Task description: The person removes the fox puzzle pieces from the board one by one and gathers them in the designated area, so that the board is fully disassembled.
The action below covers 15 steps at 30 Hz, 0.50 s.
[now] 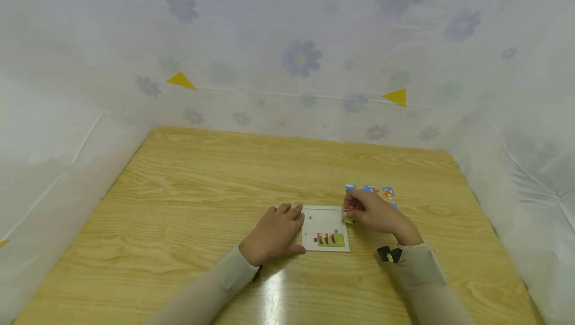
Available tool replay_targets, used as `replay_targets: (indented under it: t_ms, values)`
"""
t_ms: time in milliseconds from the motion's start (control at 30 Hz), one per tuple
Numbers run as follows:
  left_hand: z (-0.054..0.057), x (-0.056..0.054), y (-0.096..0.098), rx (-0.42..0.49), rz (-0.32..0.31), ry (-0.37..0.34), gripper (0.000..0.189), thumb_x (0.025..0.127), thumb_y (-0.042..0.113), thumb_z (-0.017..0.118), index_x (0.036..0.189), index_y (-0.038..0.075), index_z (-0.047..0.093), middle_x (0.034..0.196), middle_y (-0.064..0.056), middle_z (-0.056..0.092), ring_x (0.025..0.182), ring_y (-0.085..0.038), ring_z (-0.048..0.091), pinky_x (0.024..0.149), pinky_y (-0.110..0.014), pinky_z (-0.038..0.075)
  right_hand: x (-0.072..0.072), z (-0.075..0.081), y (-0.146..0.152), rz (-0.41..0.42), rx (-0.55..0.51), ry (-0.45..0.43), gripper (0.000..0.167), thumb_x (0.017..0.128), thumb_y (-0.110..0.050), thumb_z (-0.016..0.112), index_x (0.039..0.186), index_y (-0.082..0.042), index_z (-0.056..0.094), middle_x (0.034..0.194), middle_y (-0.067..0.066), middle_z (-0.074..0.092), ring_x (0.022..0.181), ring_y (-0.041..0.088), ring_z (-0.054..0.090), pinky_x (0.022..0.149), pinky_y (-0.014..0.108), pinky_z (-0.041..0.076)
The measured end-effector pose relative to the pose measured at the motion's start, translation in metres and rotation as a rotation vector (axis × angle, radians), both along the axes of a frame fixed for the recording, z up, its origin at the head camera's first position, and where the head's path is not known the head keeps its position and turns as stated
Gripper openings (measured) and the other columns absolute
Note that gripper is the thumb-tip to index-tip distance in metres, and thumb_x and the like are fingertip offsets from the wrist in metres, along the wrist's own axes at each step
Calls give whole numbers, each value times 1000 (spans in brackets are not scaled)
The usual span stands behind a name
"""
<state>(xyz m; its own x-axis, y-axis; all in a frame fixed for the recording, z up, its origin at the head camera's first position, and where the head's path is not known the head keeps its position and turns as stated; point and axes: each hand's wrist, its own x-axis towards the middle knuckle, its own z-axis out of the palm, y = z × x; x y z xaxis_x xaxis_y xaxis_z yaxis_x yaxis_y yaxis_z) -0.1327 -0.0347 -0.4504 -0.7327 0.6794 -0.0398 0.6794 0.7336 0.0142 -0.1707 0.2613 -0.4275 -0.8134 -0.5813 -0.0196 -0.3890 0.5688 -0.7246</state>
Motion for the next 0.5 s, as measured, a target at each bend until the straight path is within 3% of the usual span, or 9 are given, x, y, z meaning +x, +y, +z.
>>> replay_targets:
  t_ms: [233,500]
  values:
    - [1,1,0,16,-4,5,77,89,64,71,143,9,62,156,-8,49,137,-31,50,104,-48,48,-6,-6,13,-21,7,-12,7,100,-1,66,101,-3,59,87,2,61,70,14,53,62,30,47]
    - [4,2,0,8,-2,-2,77,90,63,71,143,9,62,156,-8,49,137,-31,50,105,-47,48,-10,-11,24,-102,97,-2,10,97,0,68,99,-4,59,89,2,61,77,17,54,67,30,46]
